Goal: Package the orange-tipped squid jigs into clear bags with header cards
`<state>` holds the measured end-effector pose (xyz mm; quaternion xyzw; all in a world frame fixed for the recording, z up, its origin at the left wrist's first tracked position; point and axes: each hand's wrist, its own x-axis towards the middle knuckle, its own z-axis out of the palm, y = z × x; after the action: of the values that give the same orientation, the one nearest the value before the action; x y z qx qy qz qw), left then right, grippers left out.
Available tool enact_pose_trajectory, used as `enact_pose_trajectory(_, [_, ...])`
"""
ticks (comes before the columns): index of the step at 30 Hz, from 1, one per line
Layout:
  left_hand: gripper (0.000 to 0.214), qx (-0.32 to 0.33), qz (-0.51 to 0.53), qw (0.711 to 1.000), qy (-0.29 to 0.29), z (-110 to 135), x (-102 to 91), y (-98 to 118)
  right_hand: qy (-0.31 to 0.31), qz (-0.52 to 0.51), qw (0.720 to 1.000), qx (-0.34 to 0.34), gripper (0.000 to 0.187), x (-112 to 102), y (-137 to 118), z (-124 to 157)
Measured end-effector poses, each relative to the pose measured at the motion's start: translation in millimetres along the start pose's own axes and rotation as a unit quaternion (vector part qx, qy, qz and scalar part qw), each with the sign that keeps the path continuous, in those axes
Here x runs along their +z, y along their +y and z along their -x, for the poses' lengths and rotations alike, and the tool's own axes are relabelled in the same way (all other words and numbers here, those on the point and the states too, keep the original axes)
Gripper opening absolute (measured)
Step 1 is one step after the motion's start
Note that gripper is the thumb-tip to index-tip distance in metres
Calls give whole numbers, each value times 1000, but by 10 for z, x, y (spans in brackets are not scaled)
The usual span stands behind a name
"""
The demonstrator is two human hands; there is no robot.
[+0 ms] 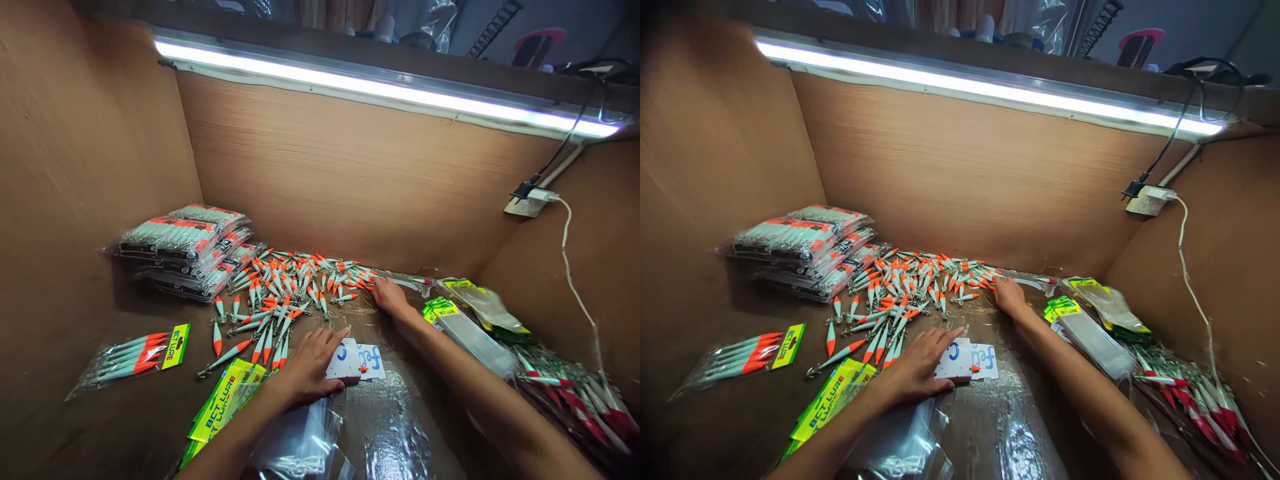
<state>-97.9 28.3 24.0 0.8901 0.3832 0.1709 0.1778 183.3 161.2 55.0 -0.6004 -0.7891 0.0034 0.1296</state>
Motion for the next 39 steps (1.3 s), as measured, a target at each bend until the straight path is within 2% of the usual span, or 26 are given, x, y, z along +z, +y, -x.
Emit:
enact_pose_trajectory(3, [104,4,20,1000,21,-19,-30,32,16,20,1000,9,28,68,-50,-68])
enact_pose_trajectory(6, [98,9,51,997,61,-35,-30,40,49,19,999,-4,33,18,-87,113])
enact_pose_trajectory(8, [96,3,60,995,84,-45,-7,16,92,-28,995,-19,32,-78,-69,334])
enact_pose_trajectory(10, [98,-5,66,993,97,-53,26,-24,140,-143,979,-37,27,-175,-30,593])
enact_pose_trajectory(12, [99,-12,74,992,102,-59,58,-62,118,-255,959,-33,29,-221,-1,843])
enact_pose_trajectory(15, [99,-15,86,991,101,-60,80,-76,15,-340,940,-27,31,-144,-38,1114])
enact_pose_trajectory(17, [97,-7,93,991,98,-54,75,-46,-12,-318,946,-59,29,-27,-134,1195])
enact_pose_trajectory(19, [96,2,96,991,94,-46,61,-2,3,-240,964,-114,26,90,-268,1203])
enact_pose_trajectory(21, [95,5,96,991,92,-42,46,30,25,-161,973,-161,24,168,-403,1159])
enact_pose_trajectory(23, [95,0,95,991,97,-43,35,34,24,-126,972,-198,22,192,-495,1083])
enact_pose_trajectory(25, [97,-6,94,990,102,-49,31,11,0,-129,963,-237,22,165,-512,987])
enact_pose_trajectory(28, [100,-6,93,991,95,-59,40,-37,-68,-173,937,-295,23,78,-417,794])
enact_pose_trajectory(30, [100,-10,93,992,90,-61,47,-55,-75,-181,939,-284,25,36,-328,613])
enact_pose_trajectory(34, [100,-13,89,992,88,-56,45,-55,21,-111,973,-199,31,76,-261,115])
enact_pose_trajectory(36, [100,-11,88,992,84,-53,43,-52,28,-84,974,-210,31,132,-301,-148])
enact_pose_trajectory(39, [102,-12,90,993,77,-49,47,-49,1,-47,964,-263,26,191,-393,-455])
